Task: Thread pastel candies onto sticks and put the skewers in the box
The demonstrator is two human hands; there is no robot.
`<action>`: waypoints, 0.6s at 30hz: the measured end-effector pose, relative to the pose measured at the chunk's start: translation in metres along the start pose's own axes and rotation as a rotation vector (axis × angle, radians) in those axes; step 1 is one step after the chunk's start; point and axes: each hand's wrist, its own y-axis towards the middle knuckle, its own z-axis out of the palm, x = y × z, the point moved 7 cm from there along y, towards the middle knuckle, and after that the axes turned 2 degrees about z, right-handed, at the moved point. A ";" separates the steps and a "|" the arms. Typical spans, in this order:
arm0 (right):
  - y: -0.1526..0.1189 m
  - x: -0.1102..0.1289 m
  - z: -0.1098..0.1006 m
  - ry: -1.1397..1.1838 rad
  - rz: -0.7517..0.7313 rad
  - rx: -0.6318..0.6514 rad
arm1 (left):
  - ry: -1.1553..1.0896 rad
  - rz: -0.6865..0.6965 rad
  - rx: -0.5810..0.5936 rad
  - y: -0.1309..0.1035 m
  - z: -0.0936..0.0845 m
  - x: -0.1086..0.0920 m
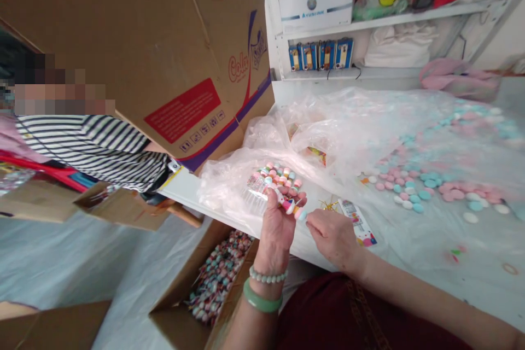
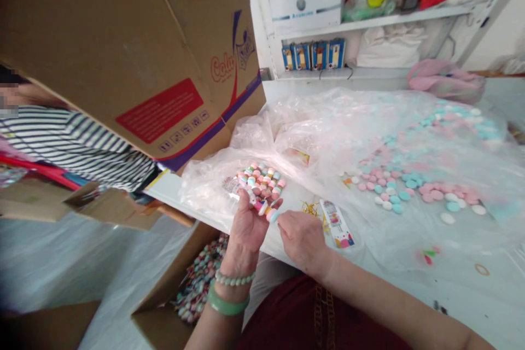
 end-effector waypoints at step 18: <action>0.010 -0.001 0.013 -0.190 -0.215 0.062 | 0.079 0.076 -0.138 0.017 -0.031 -0.020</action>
